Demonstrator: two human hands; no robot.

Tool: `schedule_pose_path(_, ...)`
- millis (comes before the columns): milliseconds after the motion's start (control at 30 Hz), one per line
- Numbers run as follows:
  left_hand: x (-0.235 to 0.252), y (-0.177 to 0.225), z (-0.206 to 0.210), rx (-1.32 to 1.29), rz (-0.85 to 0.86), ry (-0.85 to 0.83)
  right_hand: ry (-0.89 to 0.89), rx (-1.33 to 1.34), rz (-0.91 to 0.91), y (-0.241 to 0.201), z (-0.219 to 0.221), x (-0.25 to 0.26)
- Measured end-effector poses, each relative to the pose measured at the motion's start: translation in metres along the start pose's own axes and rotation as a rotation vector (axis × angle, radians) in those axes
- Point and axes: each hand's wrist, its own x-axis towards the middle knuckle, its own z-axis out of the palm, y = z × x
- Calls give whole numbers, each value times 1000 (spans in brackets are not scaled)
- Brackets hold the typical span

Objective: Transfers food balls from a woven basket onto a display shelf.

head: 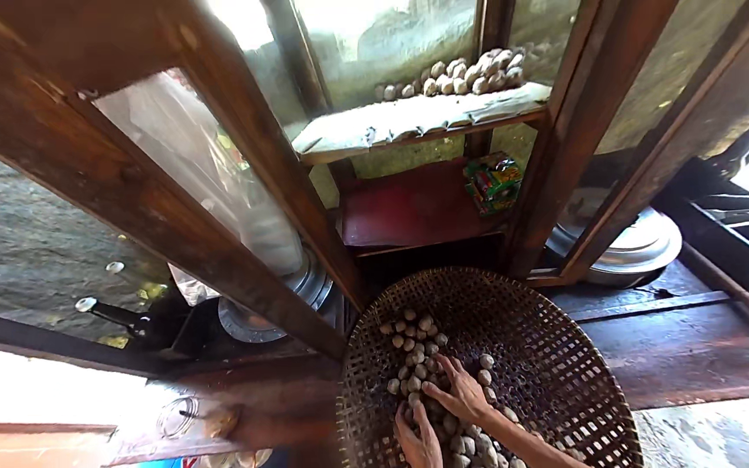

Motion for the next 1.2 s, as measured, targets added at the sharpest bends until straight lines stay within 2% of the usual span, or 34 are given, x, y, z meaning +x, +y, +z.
schedule_pose_path(167, 1, 15, 6, -208, -80, -3, -84, 376, 38, -1, 2, -8)
schedule_pose_path(267, 1, 29, 14, -303, -83, -12, -135, 674, -3, -2, 0, -8)
schedule_pose_path(433, 6, 41, 28, -336, 56, -17, -159, 1127, 81, -9, -6, -12)
schedule_pose_path(500, 12, 27, 36, -298, 111, -33, -205, 1372, 78, -10, -5, -14)
schedule_pose_path(567, 21, -3, 51, -246, 247, -3, -283, 1542, 25, -10, -7, -16)
schedule_pose_path(633, 16, 2, 49, -132, 337, 33, -302, 1620, 20, -16, -12, -24)
schedule_pose_path(700, 2, 34, 37, -53, 433, 47, -240, 1661, 45, -24, -17, -31)
schedule_pose_path(767, -7, 48, 34, -45, 527, 43, -227, 1726, 85, -21, -16, -32)
schedule_pose_path(900, -12, 46, 39, -3, 630, 38, -238, 1759, 64, -9, -13, -30)
schedule_pose_path(1033, -16, 50, 36, 111, 709, 34, -141, 1702, 38, -28, -25, -44)
schedule_pose_path(1133, -17, 59, 32, 228, 762, 45, -185, 1831, 116, -15, -15, -37)
schedule_pose_path(1200, -17, 64, 32, 234, 790, 43, -117, 1857, 167, -20, -14, -37)
